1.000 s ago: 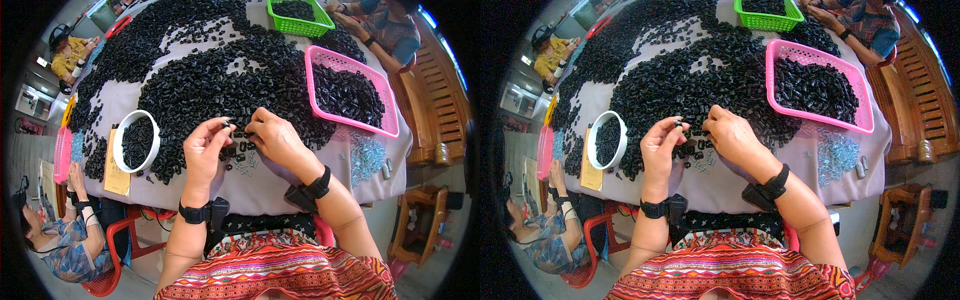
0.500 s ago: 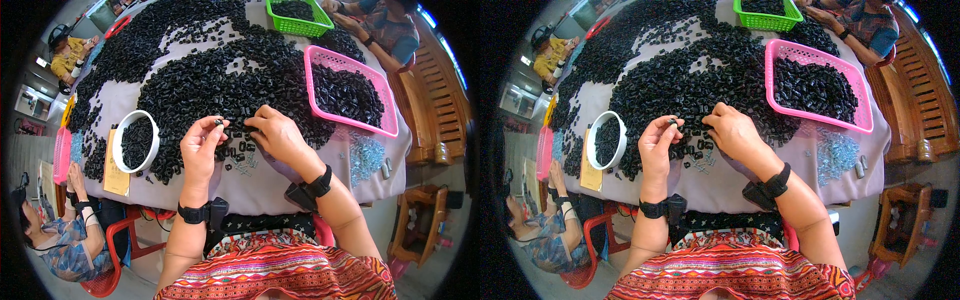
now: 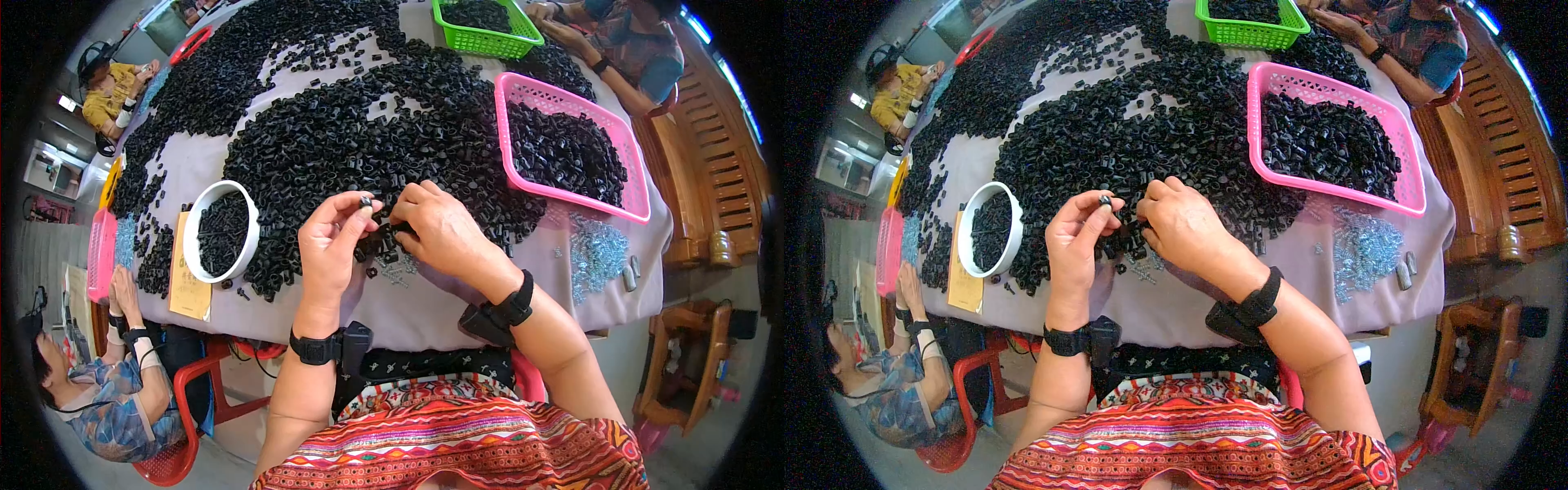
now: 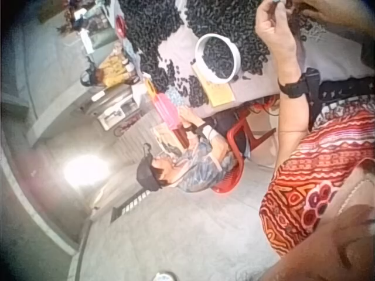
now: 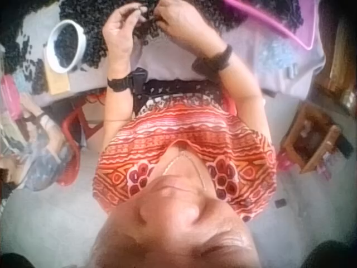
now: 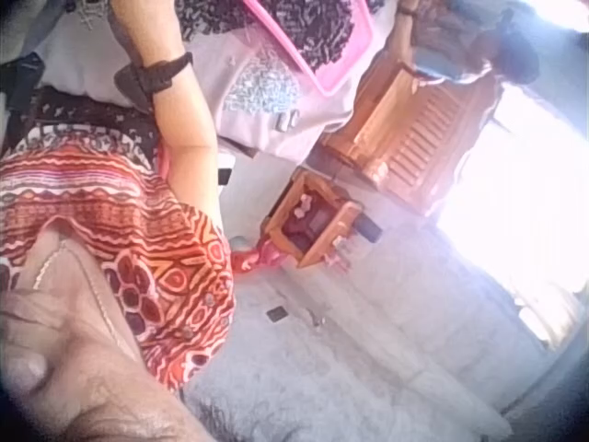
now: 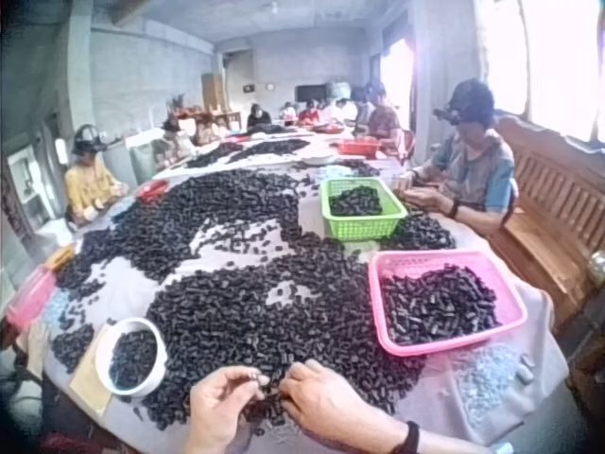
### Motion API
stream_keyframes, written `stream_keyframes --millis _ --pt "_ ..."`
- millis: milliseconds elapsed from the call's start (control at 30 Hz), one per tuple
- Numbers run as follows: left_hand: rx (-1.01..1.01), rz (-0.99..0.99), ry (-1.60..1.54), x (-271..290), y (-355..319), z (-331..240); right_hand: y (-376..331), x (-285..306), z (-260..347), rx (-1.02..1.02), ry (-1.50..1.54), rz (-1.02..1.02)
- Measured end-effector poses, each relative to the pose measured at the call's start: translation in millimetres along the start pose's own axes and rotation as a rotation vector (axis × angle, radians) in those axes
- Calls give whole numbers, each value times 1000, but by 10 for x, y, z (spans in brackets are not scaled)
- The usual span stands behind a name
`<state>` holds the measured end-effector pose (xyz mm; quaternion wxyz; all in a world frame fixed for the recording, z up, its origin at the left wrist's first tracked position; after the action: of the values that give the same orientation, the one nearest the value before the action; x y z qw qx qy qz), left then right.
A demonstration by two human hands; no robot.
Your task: Assembling small black plastic components by hand at a workstation with multiple workers.
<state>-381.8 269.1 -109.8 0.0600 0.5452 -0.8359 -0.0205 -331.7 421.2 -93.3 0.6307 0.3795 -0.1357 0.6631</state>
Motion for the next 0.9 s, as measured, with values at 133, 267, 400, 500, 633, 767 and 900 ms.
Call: stream_keyframes --millis 133,267,400,500,633,767,900 --pt "12 18 -36 -39 -13 17 -14 8 -15 16 2 -1" --pt "-37 -48 -10 36 8 28 -21 53 -59 25 142 -87" --pt "18 43 -9 -35 -10 46 -27 119 -83 -203 390 -208" --pt "41 60 -28 -33 -11 64 -21 131 -73 -203 485 -239" --pt "93 121 20 -70 -12 111 -30 151 -66 -118 467 -271" --pt "134 106 44 -82 -25 110 -2 202 -30 -97 419 -280" --pt "123 135 123 -123 -43 72 -12 184 -57 -113 550 -235"
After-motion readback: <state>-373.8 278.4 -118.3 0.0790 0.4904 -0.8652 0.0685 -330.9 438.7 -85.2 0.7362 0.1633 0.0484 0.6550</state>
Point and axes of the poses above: each hand's wrist, its own y-axis towards the middle knuckle, its own x-axis out of the back of the hand, z = x × y, the point moved 5 cm from there along y, towards the middle knuckle, and after that the axes turned 12 degrees about y, right-handed, at the moved point
